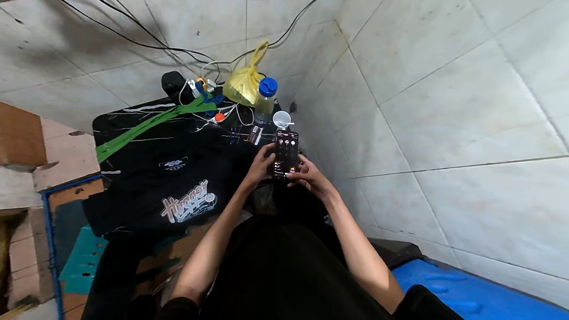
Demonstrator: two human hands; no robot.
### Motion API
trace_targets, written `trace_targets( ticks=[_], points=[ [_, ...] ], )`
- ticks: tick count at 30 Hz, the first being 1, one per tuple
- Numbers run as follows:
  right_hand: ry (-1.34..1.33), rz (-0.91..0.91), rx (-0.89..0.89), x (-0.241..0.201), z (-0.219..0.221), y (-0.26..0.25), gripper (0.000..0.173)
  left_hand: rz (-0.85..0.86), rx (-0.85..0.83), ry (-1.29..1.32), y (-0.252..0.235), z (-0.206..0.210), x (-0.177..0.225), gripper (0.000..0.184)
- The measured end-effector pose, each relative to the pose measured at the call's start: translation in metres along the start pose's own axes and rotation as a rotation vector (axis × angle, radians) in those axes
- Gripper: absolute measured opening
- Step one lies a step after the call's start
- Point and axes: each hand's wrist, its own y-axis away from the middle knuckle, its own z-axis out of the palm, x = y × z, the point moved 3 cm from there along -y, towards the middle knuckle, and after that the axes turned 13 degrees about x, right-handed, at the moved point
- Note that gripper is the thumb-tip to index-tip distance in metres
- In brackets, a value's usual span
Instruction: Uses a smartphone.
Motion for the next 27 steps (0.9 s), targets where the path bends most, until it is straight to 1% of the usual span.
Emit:
trace_targets(
  ticks=[1,2,5,7,10,12,14,15,16,18,20,22,24,25,27],
  points=[
    [0.044,-0.024,0.049,0.003,0.001,-0.002,0.084,0.026,0.004,0.013,-0.001,0.001,-0.003,0.040],
    [0.113,-0.074,0.106,0.008,0.003,-0.004,0.090,0.046,0.016,0.021,-0.001,0.003,-0.006,0.042],
    [0.406,-0.240,0.296,0.027,0.008,-0.010,0.120,0.051,0.075,0.002,-0.003,0.009,-0.019,0.046],
    [0.549,-0.306,0.430,0.039,0.011,-0.015,0.129,0.023,0.098,-0.025,-0.008,0.012,-0.029,0.047],
    [0.614,-0.396,0.582,0.059,0.008,-0.027,0.125,-0.039,0.086,-0.098,-0.015,0.012,-0.045,0.052],
    [0.632,-0.431,0.642,0.075,0.003,-0.040,0.122,-0.064,0.063,-0.200,-0.013,0.000,-0.055,0.056],
    [0.653,-0.414,0.667,0.088,-0.004,-0.054,0.122,-0.069,0.064,-0.340,0.003,-0.028,-0.062,0.057],
    [0.661,-0.391,0.670,0.095,-0.006,-0.061,0.122,-0.087,0.092,-0.400,0.018,-0.048,-0.067,0.054],
    [0.674,-0.371,0.671,0.102,-0.009,-0.069,0.122,-0.129,0.144,-0.432,0.036,-0.071,-0.072,0.049],
    [0.709,-0.346,0.671,0.116,-0.012,-0.084,0.121,-0.286,0.280,-0.452,0.088,-0.124,-0.087,0.043],
    [0.743,-0.320,0.687,0.129,-0.013,-0.098,0.121,-0.397,0.426,-0.509,0.147,-0.201,-0.129,0.041],
    [0.757,-0.292,0.693,0.139,-0.013,-0.109,0.120,-0.513,0.597,-0.588,0.224,-0.278,-0.168,0.038],
    [0.784,-0.263,0.688,0.145,-0.010,-0.116,0.119,-0.669,0.847,-0.575,0.311,-0.331,-0.188,0.035],
    [0.796,-0.248,0.687,0.146,-0.007,-0.119,0.118,-0.746,1.020,-0.482,0.353,-0.348,-0.195,0.036],
    [0.818,-0.217,0.686,0.148,-0.001,-0.123,0.118,-0.821,1.377,-0.170,0.423,-0.362,-0.198,0.040]
  ],
)
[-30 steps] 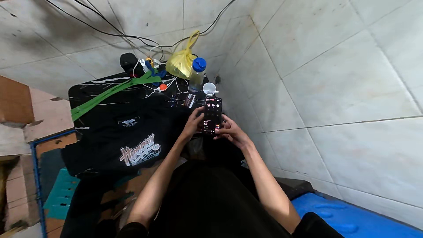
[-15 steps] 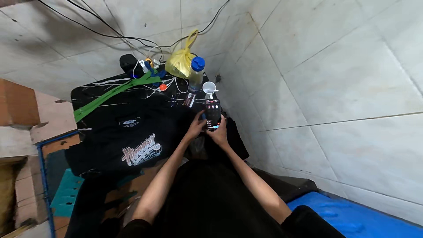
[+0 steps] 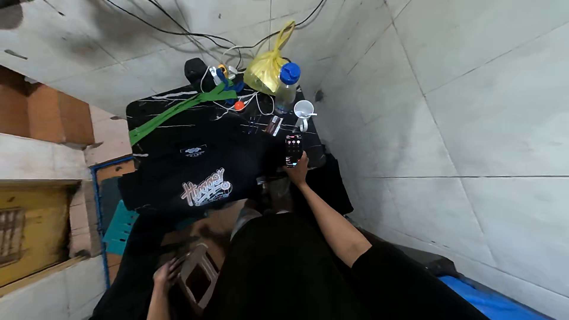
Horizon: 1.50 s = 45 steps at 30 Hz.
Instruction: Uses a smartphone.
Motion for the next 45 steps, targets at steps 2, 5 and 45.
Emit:
trace_targets(
  ticks=[2,5,45],
  points=[
    [0.023,-0.003,0.001,0.002,0.006,0.000,0.120,-0.198,0.070,0.334,-0.003,-0.039,-0.025,0.049],
    [0.078,0.017,0.006,0.008,0.012,0.003,0.123,-0.255,0.099,0.641,-0.001,-0.066,-0.031,0.062],
    [0.392,-0.008,0.097,0.033,-0.005,0.015,0.126,-0.291,0.226,1.165,-0.060,-0.017,-0.019,0.015]
  ],
)
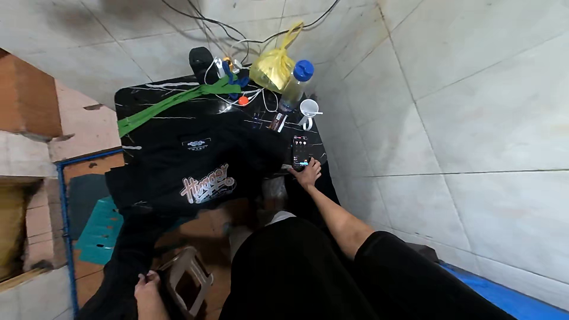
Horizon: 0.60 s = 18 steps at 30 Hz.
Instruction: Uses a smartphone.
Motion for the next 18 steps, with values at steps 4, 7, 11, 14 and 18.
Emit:
trace_targets(
  ticks=[4,7,11,14,18],
  points=[
    [-0.058,-0.001,0.035,0.005,0.002,0.006,0.125,0.486,0.038,-0.366,0.013,-0.018,0.006,0.046],
    [-0.065,-0.027,0.040,0.006,-0.003,0.010,0.128,0.890,-0.040,-0.856,0.069,-0.017,0.030,0.041],
    [-0.064,-0.051,0.025,0.010,-0.006,0.015,0.130,1.143,-0.036,-1.110,0.033,-0.027,0.063,0.033],
    [-0.109,-0.032,0.012,0.008,-0.010,0.019,0.130,1.321,-0.024,-1.077,0.017,-0.020,0.106,0.037],
    [-0.175,-0.014,0.037,0.005,-0.011,0.023,0.130,1.386,-0.202,-0.892,0.010,0.003,0.172,0.040]
  ],
)
